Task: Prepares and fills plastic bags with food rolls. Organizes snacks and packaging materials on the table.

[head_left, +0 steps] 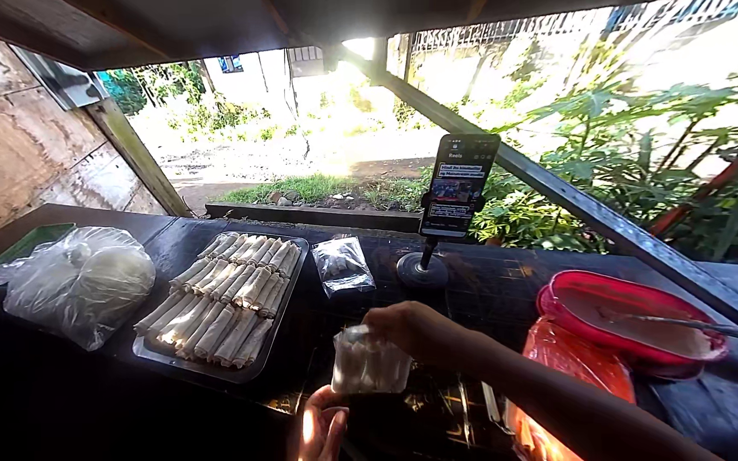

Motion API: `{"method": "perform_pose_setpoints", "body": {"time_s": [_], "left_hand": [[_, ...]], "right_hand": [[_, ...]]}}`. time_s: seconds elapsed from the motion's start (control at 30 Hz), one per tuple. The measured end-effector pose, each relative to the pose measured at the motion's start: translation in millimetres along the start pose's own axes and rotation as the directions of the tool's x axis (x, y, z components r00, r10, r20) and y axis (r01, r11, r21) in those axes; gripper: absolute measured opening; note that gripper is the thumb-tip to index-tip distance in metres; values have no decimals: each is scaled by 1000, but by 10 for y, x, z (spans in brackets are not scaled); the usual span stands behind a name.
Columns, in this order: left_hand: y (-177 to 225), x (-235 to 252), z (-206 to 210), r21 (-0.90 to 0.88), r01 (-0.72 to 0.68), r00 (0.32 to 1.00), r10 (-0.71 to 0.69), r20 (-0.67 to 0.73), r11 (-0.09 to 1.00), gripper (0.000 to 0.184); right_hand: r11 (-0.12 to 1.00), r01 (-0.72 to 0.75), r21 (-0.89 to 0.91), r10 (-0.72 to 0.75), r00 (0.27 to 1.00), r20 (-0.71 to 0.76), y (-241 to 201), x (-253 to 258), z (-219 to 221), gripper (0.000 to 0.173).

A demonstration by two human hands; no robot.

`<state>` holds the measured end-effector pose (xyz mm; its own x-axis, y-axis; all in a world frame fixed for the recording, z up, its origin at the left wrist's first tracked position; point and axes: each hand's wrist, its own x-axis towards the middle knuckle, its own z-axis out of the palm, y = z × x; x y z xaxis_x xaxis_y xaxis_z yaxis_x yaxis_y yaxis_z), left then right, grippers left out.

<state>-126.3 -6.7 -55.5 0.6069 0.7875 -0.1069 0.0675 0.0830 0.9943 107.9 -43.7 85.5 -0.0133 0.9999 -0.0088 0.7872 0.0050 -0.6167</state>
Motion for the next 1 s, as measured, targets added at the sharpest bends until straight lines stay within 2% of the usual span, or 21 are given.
{"method": "perform_pose_setpoints", "body": {"time_s": [0.1,0.17,0.23,0.3,0.33,0.4,0.47,0.57,0.67,0.73,0.8,0.9,1.0], "left_hand": [[29,60,-33,16,37,999,-37,31,999,50],[29,80,-42,42,49,998,-51,48,998,51],[14,86,-49,67,47,997,-51,55,997,49],[6,83,-60,58,59,997,-62,54,997,48],[7,79,-65,48,68,996,-70,54,997,48],[10,66,-72,38,90,994,-92,52,995,49],[4,59,-74,36,99,994,-101,52,994,48],[-2,65,-73,42,106,993,-108,56,994,47],[-15,56,-58,54,98,993,-101,53,994,44],[-30,52,-55,64,69,995,-73,64,996,44],[-46,30,-67,80,50,995,-56,80,996,42],[-92,-15,-72,116,1,995,-12,97,993,34],[-53,-66,22,238,-95,990,67,126,967,25]], "right_hand": [[999,-41,-29,38,996,-86,101,367,-288,32],[986,-71,-154,30,966,-257,158,619,-429,28],[955,-80,-285,-48,908,-416,253,846,-467,22],[938,-60,-341,-124,860,-495,464,1054,-319,20],[932,-71,-355,-118,867,-484,601,1141,-181,25],[913,-94,-397,-67,926,-372,890,1252,149,33],[888,-56,-456,-95,948,-303,1108,1282,453,35],[884,-15,-467,-147,940,-307,1192,1254,629,38],[906,-37,-421,-63,973,-223,1155,1183,552,41],[922,-61,-383,12,991,-130,1072,1062,433,51],[935,-80,-347,45,993,-108,967,841,310,55],[944,-109,-310,76,990,-118,815,333,75,37],[914,-269,-303,269,962,-41,670,-283,-175,30]]}}
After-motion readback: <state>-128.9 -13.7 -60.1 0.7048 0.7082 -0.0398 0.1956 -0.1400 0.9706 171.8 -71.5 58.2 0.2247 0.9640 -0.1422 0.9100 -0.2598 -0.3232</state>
